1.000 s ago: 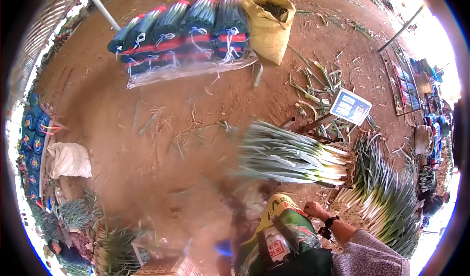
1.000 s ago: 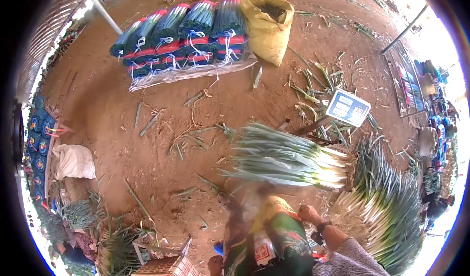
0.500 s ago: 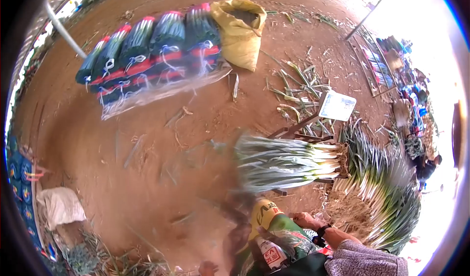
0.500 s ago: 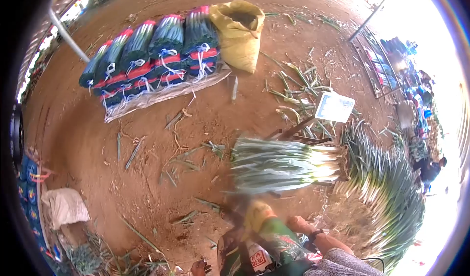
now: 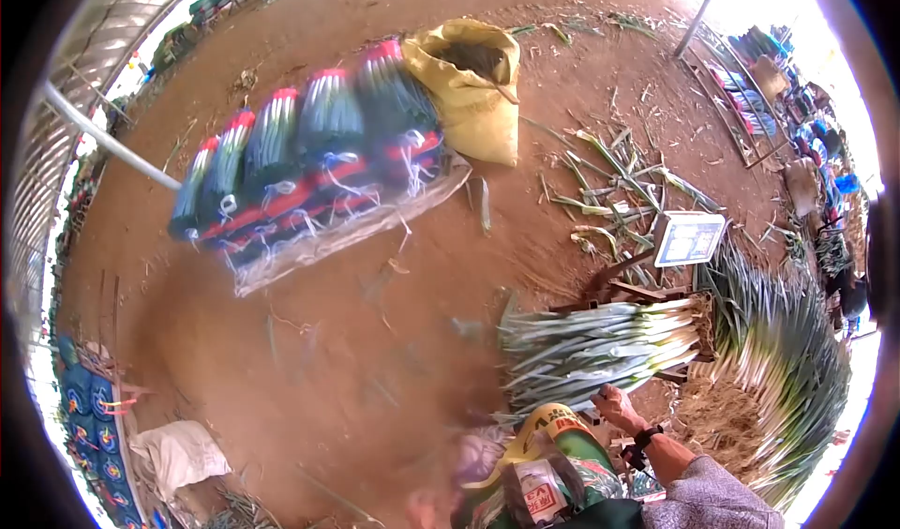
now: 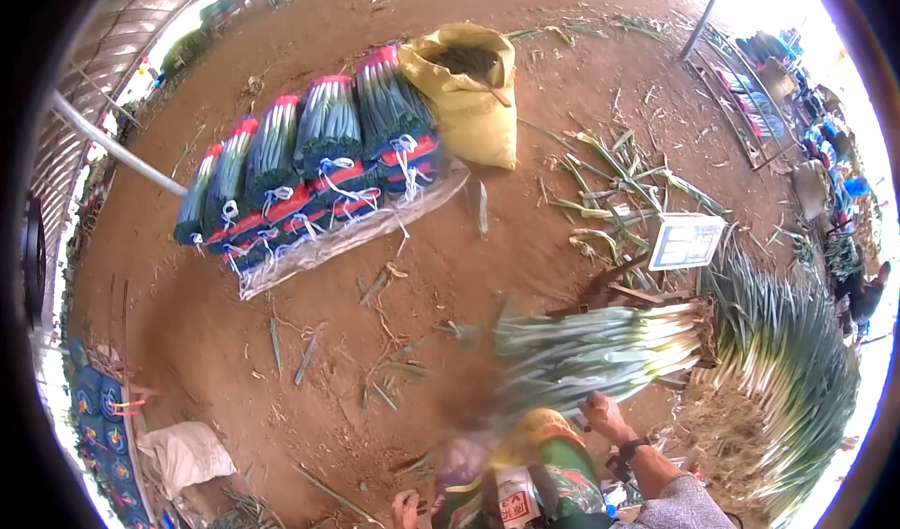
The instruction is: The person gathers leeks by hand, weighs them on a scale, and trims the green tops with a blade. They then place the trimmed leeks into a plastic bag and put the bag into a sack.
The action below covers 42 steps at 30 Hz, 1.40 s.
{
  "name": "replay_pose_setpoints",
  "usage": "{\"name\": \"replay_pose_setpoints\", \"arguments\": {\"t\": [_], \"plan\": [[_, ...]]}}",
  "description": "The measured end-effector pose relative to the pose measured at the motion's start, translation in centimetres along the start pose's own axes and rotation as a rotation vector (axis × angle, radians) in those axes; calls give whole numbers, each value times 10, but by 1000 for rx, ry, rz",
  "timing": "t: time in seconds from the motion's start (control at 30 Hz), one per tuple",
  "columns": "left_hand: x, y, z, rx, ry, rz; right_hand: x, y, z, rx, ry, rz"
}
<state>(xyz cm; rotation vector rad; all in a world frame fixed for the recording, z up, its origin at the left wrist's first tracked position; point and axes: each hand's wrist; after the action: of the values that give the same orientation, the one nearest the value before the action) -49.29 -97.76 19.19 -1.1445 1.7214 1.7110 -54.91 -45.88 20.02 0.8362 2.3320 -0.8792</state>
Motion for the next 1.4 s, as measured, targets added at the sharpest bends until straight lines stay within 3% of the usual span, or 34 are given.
{"name": "replay_pose_setpoints", "arguments": {"t": [0.17, 0.2, 0.23, 0.33, 0.37, 0.43, 0.5, 0.67, 0.77, 0.97, 1.03, 1.07, 1.1, 1.23, 1.4], "plan": [[56, 57, 4, 77, -116, 41, 39, -30, 10, -4, 79, 63], [70, 68, -1, 105, -135, 52, 47, -25, 20, -104, 172, -112], [84, 79, -4, 132, -158, 60, 49, -34, 24, -96, 192, -98], [125, 106, -25, 255, -211, 113, 44, -87, 18, -175, 86, -45], [137, 117, -32, 280, -222, 130, 49, -89, 25, -429, 105, -286], [156, 138, -45, 246, -217, 109, 58, -105, 37, -448, 79, -133], [163, 166, -48, 100, -181, 43, 65, -122, 42, -193, 131, -70], [205, 208, -47, 68, -150, 32, 98, -177, 23, -133, 68, -57], [219, 225, -32, 72, -151, 30, 119, -219, -11, -60, 91, 38], [239, 261, 16, 62, -118, -3, 249, -240, -66, 12, 289, -85], [246, 277, 37, 61, -88, -18, 286, -279, -106, -22, 378, -178], [249, 285, 50, 60, -73, -29, 336, -258, -109, -123, 534, -337], [253, 297, 66, 59, -61, -43, 374, -250, -117, 0, 526, -387], [261, 335, 119, 62, -8, -98, 459, -317, -204, -199, 536, -421], [273, 375, 176, 81, 21, -137, 565, -384, -284, -283, 595, -306]]}}
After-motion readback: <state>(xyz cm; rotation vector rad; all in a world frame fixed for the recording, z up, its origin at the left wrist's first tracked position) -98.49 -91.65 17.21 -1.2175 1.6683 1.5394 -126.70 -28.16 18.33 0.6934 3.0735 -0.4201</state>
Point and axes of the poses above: each hand's wrist, its own x-axis towards the middle knuckle, its own z-axis out of the palm, y = z × x, and after that the axes turned 14 degrees about -x, right-handed
